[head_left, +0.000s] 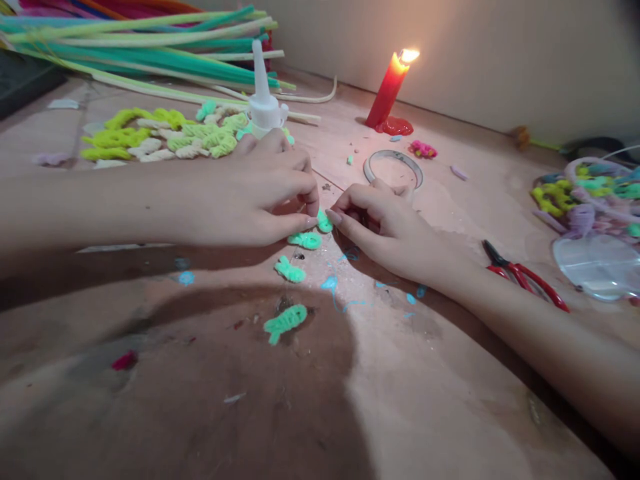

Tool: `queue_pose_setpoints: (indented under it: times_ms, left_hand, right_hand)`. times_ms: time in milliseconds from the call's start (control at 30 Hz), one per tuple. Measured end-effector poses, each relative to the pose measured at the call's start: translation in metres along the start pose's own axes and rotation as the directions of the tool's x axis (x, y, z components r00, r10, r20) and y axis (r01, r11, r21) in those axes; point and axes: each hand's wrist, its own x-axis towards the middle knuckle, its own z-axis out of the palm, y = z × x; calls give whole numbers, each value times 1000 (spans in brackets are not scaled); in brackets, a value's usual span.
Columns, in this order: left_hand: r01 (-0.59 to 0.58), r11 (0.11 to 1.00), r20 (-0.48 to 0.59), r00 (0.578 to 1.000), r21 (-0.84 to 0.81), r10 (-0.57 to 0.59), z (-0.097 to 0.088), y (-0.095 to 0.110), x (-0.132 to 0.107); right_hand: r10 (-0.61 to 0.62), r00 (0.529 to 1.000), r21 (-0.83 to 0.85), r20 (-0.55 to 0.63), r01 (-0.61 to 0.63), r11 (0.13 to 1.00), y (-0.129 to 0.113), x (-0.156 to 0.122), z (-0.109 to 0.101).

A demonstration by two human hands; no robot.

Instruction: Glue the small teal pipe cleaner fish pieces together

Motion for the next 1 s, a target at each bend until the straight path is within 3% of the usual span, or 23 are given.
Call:
queue_pose_setpoints:
  times_ms: [400,633,1000]
  left_hand:
    - [40,999,3,999,28,-40,2,4,1]
    - [79,994,125,990,-79,-69,-3,0,7]
    - [54,995,81,996,-81,-47,-2,0,5]
  right_hand:
    - [5,1000,26,9,-6,1000,1,0,1]
    - [-11,1000,1,-17,11,1000,0,0,1]
    - [-8,1000,-16,3,8,1000,-1,0,-1]
